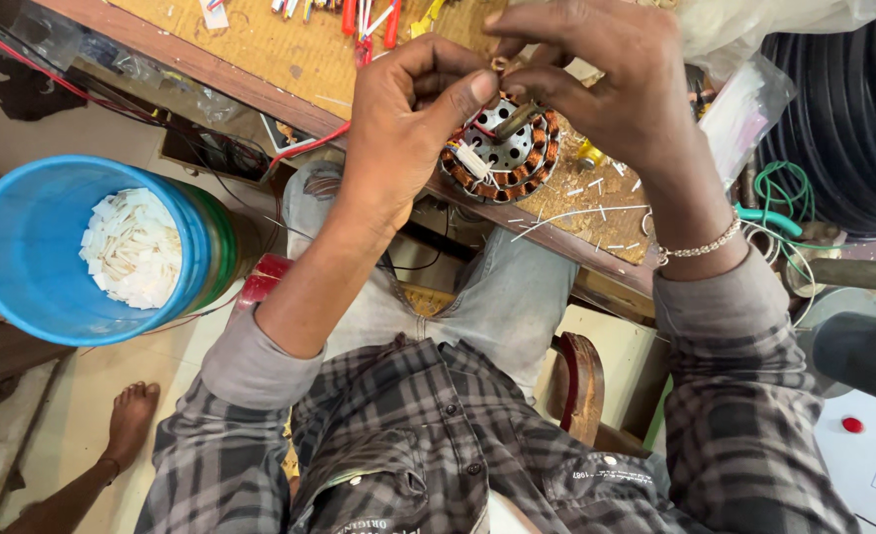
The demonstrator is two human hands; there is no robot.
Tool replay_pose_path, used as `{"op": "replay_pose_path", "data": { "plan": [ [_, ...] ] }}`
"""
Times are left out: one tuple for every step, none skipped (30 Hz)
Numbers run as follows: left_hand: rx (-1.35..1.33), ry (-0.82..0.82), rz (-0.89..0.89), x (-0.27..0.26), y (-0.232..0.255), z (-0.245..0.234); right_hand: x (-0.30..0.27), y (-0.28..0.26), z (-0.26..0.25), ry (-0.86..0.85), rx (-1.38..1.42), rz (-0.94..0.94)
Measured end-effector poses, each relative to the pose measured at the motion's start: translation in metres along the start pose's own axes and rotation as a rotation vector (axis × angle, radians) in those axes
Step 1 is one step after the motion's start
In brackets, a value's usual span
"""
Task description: The person works on a circular electrical component, likely a motor stator, by inserting white plastic spacers into the copper windings. They use a screwdriver to adjust the spacers and scissors to trim excess material. The person also handles and connects colored wires to the component.
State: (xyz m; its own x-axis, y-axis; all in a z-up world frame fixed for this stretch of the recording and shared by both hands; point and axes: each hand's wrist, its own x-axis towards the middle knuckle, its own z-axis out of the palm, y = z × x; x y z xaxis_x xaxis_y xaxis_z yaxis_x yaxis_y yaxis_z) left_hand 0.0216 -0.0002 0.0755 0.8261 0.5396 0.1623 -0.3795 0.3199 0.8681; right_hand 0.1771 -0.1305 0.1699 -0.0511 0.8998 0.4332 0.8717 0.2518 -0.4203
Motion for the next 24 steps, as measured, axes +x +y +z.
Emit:
{"op": "replay_pose_path", "data": {
  "plan": [
    [-0.008,-0.021,-0.012,0.001,0.000,-0.001,-0.001,0.000,-0.001,-0.005,-0.048,-0.031],
    [-0.015,-0.043,-0.024,0.002,0.000,-0.002,-0.003,0.000,-0.001,-0.009,-0.108,-0.052],
    [-0.017,-0.059,-0.029,0.002,0.000,-0.003,-0.004,0.000,-0.001,-0.013,-0.167,-0.073],
    [-0.019,-0.077,-0.035,0.003,0.001,-0.004,-0.005,0.000,-0.001,-0.016,-0.228,-0.093],
    [-0.021,-0.095,-0.041,0.004,0.002,-0.005,-0.006,-0.001,-0.001,-0.014,-0.237,-0.100],
    [0.017,-0.098,-0.032,0.004,0.003,-0.005,-0.007,-0.002,-0.001,-0.013,-0.246,-0.106],
    [0.054,-0.101,-0.024,0.005,0.005,-0.006,-0.007,-0.002,-0.001,-0.006,-0.255,-0.102],
    [0.091,-0.102,-0.018,0.004,0.006,-0.005,-0.008,-0.004,0.000,-0.001,-0.262,-0.097],
    [0.134,-0.103,-0.007,0.003,0.008,-0.005,-0.008,-0.005,0.001,0.010,-0.269,-0.081],
    [0.176,-0.104,0.003,0.003,0.009,-0.005,-0.010,-0.007,0.002,0.022,-0.286,-0.074],
    [0.218,-0.105,0.013,0.002,0.010,-0.004,-0.011,-0.009,0.004,0.034,-0.303,-0.067],
    [0.225,-0.120,0.017,0.001,0.012,-0.003,-0.013,-0.012,0.005,0.048,-0.330,-0.070],
    [0.233,-0.136,0.021,0.000,0.013,-0.002,-0.014,-0.014,0.006,0.060,-0.345,-0.064],
    [0.241,-0.150,0.027,0.000,0.014,-0.002,-0.015,-0.017,0.007,0.074,-0.359,-0.059],
    [0.260,-0.149,0.040,0.000,0.015,-0.001,-0.016,-0.019,0.009,0.087,-0.361,-0.045],
    [0.280,-0.147,0.053,0.000,0.016,-0.001,-0.017,-0.021,0.010,0.096,-0.336,-0.013],
    [0.300,-0.146,0.067,0.000,0.016,-0.001,-0.018,-0.022,0.011,0.106,-0.310,0.018],
    [0.242,-0.171,0.067,0.001,0.017,-0.001,-0.018,-0.023,0.012,0.113,-0.257,0.065],
    [0.183,-0.196,0.067,0.001,0.018,-0.001,-0.018,-0.024,0.012,0.120,-0.203,0.113],
    [0.123,-0.221,0.066,0.001,0.017,0.000,-0.019,-0.023,0.012,0.128,-0.238,0.103],
    [0.089,-0.217,0.071,0.001,0.016,0.001,-0.021,-0.022,0.012,0.136,-0.272,0.093],
    [0.056,-0.210,0.075,0.001,0.014,0.002,-0.022,-0.021,0.012,0.143,-0.305,0.082],
    [0.022,-0.204,0.079,0.001,0.013,0.003,-0.024,-0.020,0.012,0.141,-0.270,0.081],
    [0.029,-0.195,0.072,0.001,0.012,0.003,-0.026,-0.018,0.012,0.140,-0.236,0.078]
  ]
}}
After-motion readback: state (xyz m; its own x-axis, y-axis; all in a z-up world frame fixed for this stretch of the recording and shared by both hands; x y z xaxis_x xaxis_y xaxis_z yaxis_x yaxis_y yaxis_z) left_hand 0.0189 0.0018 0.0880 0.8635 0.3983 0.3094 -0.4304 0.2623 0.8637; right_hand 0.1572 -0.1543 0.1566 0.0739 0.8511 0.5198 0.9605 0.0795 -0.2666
